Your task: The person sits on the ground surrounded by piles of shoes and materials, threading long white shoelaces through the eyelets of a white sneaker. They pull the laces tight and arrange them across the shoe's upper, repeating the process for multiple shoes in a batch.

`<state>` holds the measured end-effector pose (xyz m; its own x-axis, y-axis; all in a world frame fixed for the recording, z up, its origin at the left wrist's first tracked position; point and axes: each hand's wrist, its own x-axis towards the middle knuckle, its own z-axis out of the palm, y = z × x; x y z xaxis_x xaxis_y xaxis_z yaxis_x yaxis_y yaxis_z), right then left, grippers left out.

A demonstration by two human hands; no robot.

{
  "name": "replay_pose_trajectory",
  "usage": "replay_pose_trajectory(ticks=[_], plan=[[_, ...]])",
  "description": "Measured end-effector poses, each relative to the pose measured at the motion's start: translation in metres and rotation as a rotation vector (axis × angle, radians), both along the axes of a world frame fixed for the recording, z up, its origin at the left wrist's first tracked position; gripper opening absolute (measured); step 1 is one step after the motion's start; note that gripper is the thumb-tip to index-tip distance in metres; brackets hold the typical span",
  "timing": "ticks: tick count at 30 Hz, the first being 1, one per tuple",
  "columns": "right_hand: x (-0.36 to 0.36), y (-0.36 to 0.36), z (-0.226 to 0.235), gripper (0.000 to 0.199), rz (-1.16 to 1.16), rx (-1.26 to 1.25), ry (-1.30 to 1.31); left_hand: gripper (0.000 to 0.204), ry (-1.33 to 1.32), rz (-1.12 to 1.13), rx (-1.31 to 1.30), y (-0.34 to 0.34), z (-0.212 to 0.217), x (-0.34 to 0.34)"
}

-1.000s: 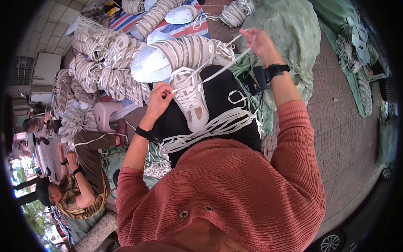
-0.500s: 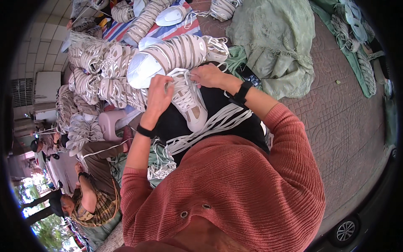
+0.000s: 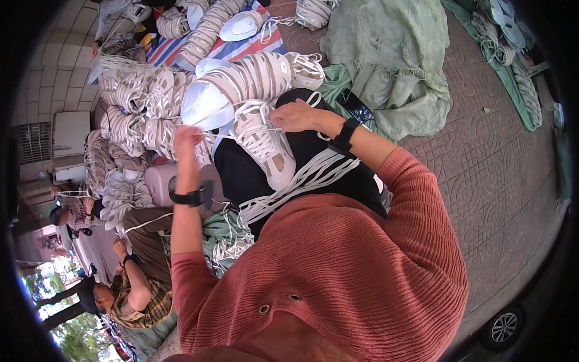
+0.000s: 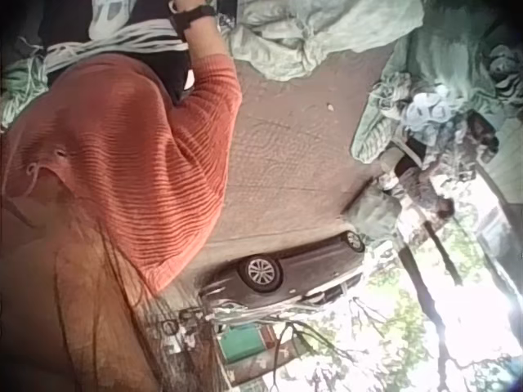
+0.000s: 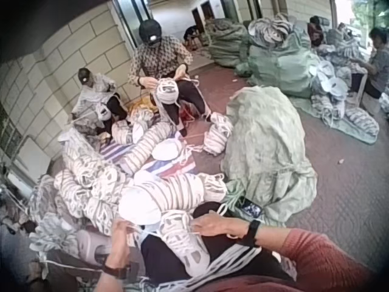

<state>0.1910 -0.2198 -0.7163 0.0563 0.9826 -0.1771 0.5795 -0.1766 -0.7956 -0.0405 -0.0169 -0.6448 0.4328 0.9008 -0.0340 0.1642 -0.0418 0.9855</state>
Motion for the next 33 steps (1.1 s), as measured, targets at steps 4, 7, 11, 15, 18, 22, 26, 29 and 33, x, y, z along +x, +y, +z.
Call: replay_pose_trajectory(ticks=[4, 7, 11, 15, 18, 22, 26, 29, 33], plan=[[0.005, 0.004, 0.001, 0.024, 0.053, -0.017, 0.011, 0.032, 1.243, -0.069, 0.58, 0.053, 0.028, -0.07], [0.005, 0.01, -0.001, 0.024, 0.072, -0.027, 0.013, 0.035, 1.389, -0.125, 0.965, 0.024, 0.048, -0.057], [0.004, 0.017, -0.009, 0.022, -0.006, -0.021, 0.218, 0.018, 0.66, -0.408, 1.097, -0.011, 0.019, 0.007], [0.009, 0.024, -0.012, 0.018, 0.046, -0.067, 0.394, 0.009, 0.484, -0.672, 1.05, -0.041, -0.009, 0.057], [0.008, 0.026, -0.009, 0.015, 0.031, -0.089, 0.51, 0.011, 0.421, -0.738, 0.983, -0.05, -0.022, 0.072], [0.008, 0.027, -0.004, 0.013, -0.027, -0.103, 0.629, 0.02, 0.556, -0.793, 0.624, -0.049, -0.035, 0.08], [0.009, 0.025, -0.006, 0.014, -0.044, -0.153, 0.658, 0.021, 0.488, -0.864, 0.603, -0.046, -0.043, 0.081], [0.011, 0.029, -0.008, 0.018, 0.004, -0.102, 0.456, 0.019, 0.397, -0.858, 0.526, -0.045, -0.044, 0.078], [0.022, 0.03, -0.001, 0.038, -0.146, 0.138, -0.166, 0.015, 0.369, -0.809, 0.539, -0.047, -0.051, 0.076]])
